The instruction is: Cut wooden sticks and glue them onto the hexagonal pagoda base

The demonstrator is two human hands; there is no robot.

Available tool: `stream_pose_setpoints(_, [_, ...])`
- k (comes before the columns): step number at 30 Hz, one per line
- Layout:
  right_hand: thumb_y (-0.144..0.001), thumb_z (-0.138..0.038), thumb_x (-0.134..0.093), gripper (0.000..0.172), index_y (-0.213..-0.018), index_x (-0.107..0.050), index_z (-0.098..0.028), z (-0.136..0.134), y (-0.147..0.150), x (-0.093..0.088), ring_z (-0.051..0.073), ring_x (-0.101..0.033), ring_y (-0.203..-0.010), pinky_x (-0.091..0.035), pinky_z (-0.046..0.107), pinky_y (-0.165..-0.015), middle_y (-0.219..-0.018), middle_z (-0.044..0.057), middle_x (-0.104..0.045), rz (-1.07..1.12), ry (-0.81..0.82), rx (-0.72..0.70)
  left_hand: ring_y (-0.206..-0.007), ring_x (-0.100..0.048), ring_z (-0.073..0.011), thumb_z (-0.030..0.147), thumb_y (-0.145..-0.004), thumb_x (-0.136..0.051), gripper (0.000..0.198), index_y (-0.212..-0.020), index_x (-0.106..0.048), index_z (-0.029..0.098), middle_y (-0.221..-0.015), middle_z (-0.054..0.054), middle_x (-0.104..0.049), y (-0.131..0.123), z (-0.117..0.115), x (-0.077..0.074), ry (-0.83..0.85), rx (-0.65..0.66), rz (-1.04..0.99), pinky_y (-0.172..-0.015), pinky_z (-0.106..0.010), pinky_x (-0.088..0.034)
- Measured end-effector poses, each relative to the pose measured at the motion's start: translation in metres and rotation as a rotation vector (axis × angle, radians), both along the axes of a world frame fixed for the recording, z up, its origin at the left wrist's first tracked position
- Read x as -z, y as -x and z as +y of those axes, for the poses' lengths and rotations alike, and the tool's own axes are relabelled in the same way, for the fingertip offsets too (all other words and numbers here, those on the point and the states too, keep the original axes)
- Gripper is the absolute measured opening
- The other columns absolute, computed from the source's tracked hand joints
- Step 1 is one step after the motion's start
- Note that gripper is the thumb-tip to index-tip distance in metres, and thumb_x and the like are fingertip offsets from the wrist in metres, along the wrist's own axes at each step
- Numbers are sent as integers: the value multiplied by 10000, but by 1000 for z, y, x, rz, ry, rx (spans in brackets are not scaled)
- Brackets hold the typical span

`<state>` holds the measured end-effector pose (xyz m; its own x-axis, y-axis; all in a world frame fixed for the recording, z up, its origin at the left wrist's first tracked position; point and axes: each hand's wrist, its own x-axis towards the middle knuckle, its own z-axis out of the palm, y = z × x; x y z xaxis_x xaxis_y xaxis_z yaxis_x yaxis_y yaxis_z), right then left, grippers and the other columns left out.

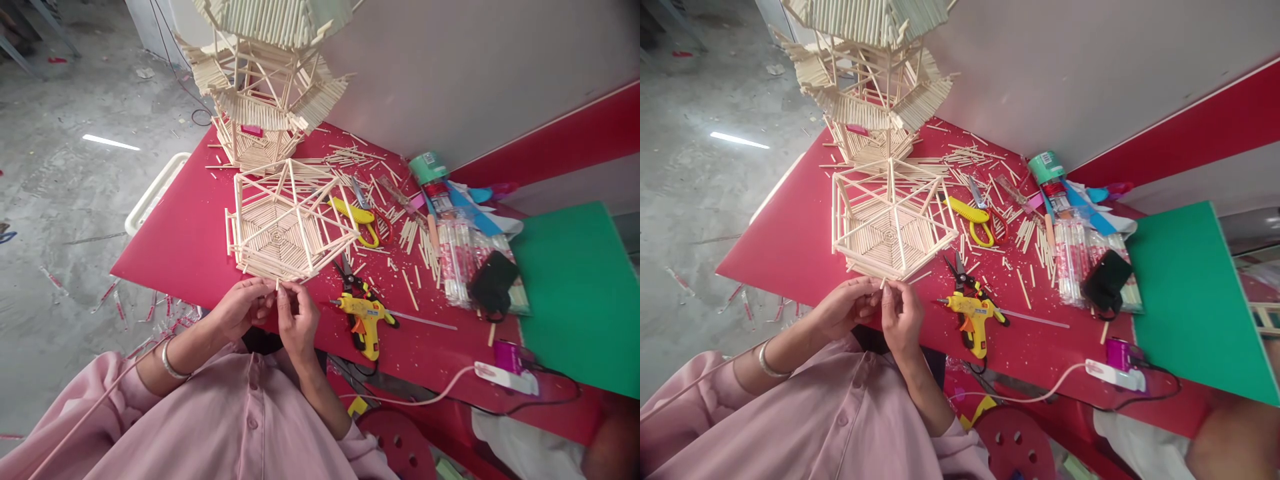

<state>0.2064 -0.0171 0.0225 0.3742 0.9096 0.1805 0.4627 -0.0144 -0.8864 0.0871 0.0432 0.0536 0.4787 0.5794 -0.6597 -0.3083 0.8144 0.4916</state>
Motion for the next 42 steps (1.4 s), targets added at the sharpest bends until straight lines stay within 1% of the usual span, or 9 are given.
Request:
stream_pose_setpoints(4, [-974, -323, -563, 142, -991, -652, -214, 0, 0, 3, 164, -697, -731, -571, 277, -684, -839, 36, -736, 41, 24, -6, -385, -383, -53, 307, -650, -784, 271, -643, -569, 142, -522, 33, -509, 1, 1, -3, -10, 15, 10, -375, -185, -227])
stream_pose_setpoints(9, [-978, -333, -560, 140, -995, -643, -221, 1, 1, 7, 156, -686, -705, -568, 273, -676, -807, 25, -725, 91, 23, -22, -385, -380, -52, 304, -681, -764, 276, -635, -538, 152, -518, 39, -491, 2, 1, -3, -29, 31, 17, -378, -185, -213])
stream_pose_setpoints(15, [-976, -356, -559, 160, -996, -647, -225, 0, 1, 9, 167, -698, -743, -573, 281, -692, -838, 36, -738, 69, 35, -12, -381, -340, -41, 295, -711, -765, 266, -672, -543, 154, -509, 52, -475, 2, 1, -1, -35, 44, 12, -389, -180, -233])
stream_pose_setpoints(20, [-978, -352, -562, 158, -992, -658, -227, 1, 1, 11, 160, -699, -745, -571, 270, -704, -842, 30, -741, 63, 29, -13, -386, -344, -43, 338, -729, -769, 311, -656, -527, 157, -498, 53, -462, 2, 1, 1, -45, 47, 44, -392, -176, -230])
stream_pose_setpoints(23, [-975, -343, -569, 154, -994, -663, -223, 1, 1, 12, 155, -698, -741, -567, 264, -695, -846, 29, -744, 47, 16, -7, -386, -346, -43, 341, -725, -771, 305, -673, -534, 155, -505, 51, -472, 2, 1, 1, -52, 51, 44, -391, -175, -228])
stream_pose_setpoints(30, [-979, -346, -562, 165, -996, -666, -219, 3, 1, 10, 160, -705, -739, -576, 270, -693, -836, 33, -747, 42, -8, -12, -382, -352, -41, 322, -731, -759, 275, -700, -545, 153, -516, 50, -485, 1, 2, -2, -48, 42, 42, -386, -172, -256])
stream_pose_setpoints(35, [-980, -343, -562, 168, -1009, -667, -215, 2, 1, 10, 165, -717, -767, -581, 275, -720, -865, 41, -755, 44, -5, -16, -382, -339, -38, 268, -693, -758, 246, -687, -542, 152, -515, 52, -484, 1, 2, -4, -47, 46, 29, -376, -169, -242])
stream_pose_setpoints(42, [-980, -334, -564, 167, -1004, -674, -210, 3, 1, 10, 166, -718, -776, -583, 280, -738, -872, 46, -758, 17, -27, -7, -381, -338, -38, 272, -693, -755, 247, -681, -541, 151, -514, 50, -488, 1, 2, -5, -48, 46, 36, -378, -169, -241])
